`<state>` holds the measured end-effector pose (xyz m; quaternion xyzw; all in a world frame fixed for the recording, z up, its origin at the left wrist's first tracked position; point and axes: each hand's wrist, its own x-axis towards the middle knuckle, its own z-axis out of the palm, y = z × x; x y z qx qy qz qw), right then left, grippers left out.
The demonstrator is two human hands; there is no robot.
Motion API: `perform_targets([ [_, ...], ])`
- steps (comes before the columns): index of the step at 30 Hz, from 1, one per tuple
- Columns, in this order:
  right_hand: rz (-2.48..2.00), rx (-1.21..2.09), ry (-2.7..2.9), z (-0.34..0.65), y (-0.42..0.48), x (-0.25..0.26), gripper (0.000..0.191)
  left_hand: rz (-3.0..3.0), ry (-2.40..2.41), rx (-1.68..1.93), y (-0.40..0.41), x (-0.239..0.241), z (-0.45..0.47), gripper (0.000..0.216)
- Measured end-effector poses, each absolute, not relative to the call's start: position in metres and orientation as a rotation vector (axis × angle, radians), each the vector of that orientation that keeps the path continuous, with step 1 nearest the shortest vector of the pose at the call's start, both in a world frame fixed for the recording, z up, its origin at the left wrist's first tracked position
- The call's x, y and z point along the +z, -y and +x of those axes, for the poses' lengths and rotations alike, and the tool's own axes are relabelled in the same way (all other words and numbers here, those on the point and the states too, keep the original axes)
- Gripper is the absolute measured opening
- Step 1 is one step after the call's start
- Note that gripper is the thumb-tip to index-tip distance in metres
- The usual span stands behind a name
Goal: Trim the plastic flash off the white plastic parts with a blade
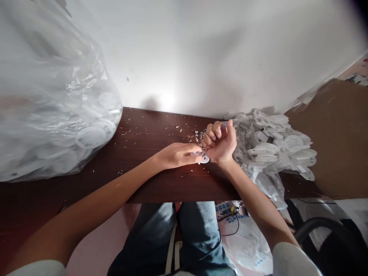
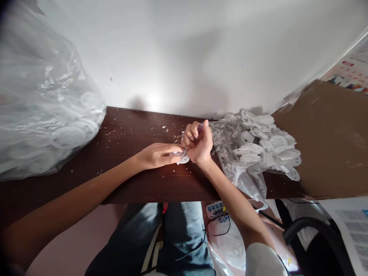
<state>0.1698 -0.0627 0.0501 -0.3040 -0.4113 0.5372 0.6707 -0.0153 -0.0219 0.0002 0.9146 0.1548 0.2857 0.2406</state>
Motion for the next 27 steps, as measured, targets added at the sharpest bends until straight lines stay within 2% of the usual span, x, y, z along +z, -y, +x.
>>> perform_targets([
  [14,-0.575,1.194,0.928,0.169,0.068,0.052,0.064,2.870,-0.117,1.142,0.014,-0.014,-0.013,0.016],
  [18,-0.589,1.081,0.980,0.174,0.065,0.050,0.061,2.826,-0.058,1.260,0.014,-0.020,-0.007,0.025],
  [23,-0.658,0.846,1.098,0.179,0.055,0.043,0.048,2.394,-0.493,1.456,0.023,-0.021,0.000,0.043],
  [27,-0.753,0.684,1.228,0.175,0.050,0.037,0.037,1.984,-0.777,1.421,0.022,-0.012,0.000,0.042],
])
